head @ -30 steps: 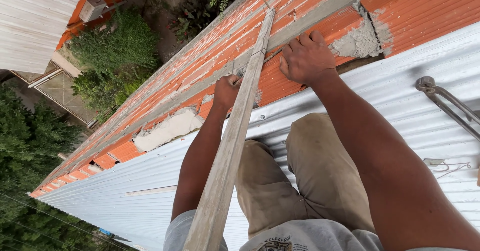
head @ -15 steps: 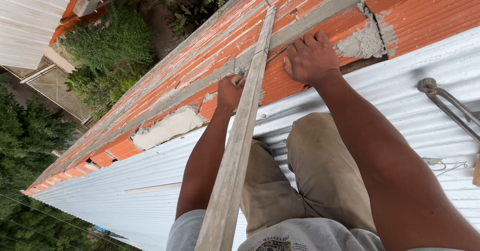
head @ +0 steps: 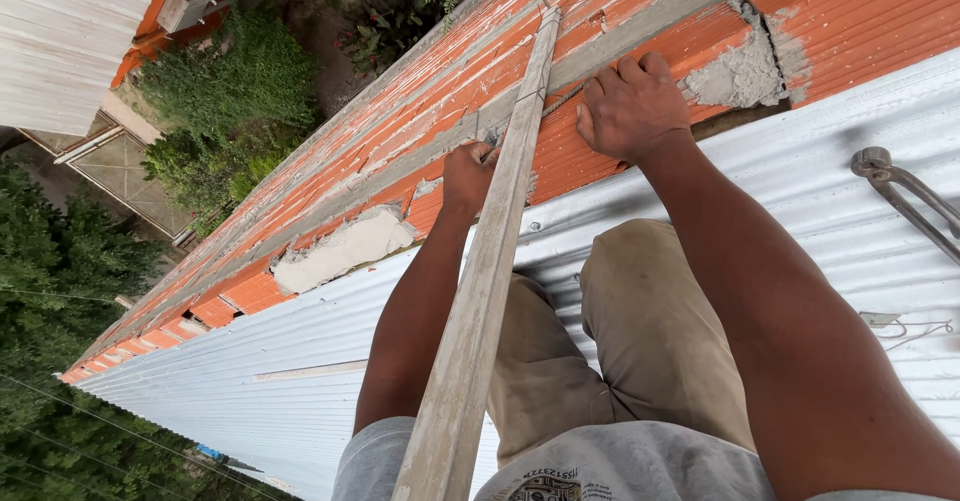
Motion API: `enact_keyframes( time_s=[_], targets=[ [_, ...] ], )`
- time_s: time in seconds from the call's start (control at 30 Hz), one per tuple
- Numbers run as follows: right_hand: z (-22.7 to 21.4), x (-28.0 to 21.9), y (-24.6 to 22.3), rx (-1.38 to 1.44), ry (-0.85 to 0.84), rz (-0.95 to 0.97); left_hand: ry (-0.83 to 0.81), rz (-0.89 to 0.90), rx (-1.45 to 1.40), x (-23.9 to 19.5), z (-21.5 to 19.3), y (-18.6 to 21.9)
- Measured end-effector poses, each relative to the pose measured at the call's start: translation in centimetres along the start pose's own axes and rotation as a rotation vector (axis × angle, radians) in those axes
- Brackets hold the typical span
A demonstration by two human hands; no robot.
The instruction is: Securing a wooden beam to a brick wall using wire and pliers on a roof while checking alignment with a straight edge.
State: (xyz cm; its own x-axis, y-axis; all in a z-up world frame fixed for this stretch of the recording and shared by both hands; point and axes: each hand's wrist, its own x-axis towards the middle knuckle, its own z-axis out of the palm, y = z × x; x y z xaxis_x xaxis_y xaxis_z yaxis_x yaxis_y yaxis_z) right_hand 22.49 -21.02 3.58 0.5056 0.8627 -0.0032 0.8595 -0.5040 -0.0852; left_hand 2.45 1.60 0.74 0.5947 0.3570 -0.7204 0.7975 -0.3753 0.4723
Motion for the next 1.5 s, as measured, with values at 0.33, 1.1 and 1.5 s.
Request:
enact_keyframes(
  time_s=[0.33, 1.1, 1.5],
  targets=[
    [1.4, -0.7, 0.1, 0.009, 0.027, 0.007, 0.117, -0.042, 0.092, -4.4, -1.4, -1.1],
    [-11.1, -48.8, 0.5, 0.605, -0.213, 1.085, 0.23, -0.236, -0.014, -39.8, -1.7, -0.5],
    [-5.4, -44.1, -7.0, 0.501, 0.172, 1.036, 0.15, -0.05, 0.173, -45.7, -1.4, 0.5]
  ],
)
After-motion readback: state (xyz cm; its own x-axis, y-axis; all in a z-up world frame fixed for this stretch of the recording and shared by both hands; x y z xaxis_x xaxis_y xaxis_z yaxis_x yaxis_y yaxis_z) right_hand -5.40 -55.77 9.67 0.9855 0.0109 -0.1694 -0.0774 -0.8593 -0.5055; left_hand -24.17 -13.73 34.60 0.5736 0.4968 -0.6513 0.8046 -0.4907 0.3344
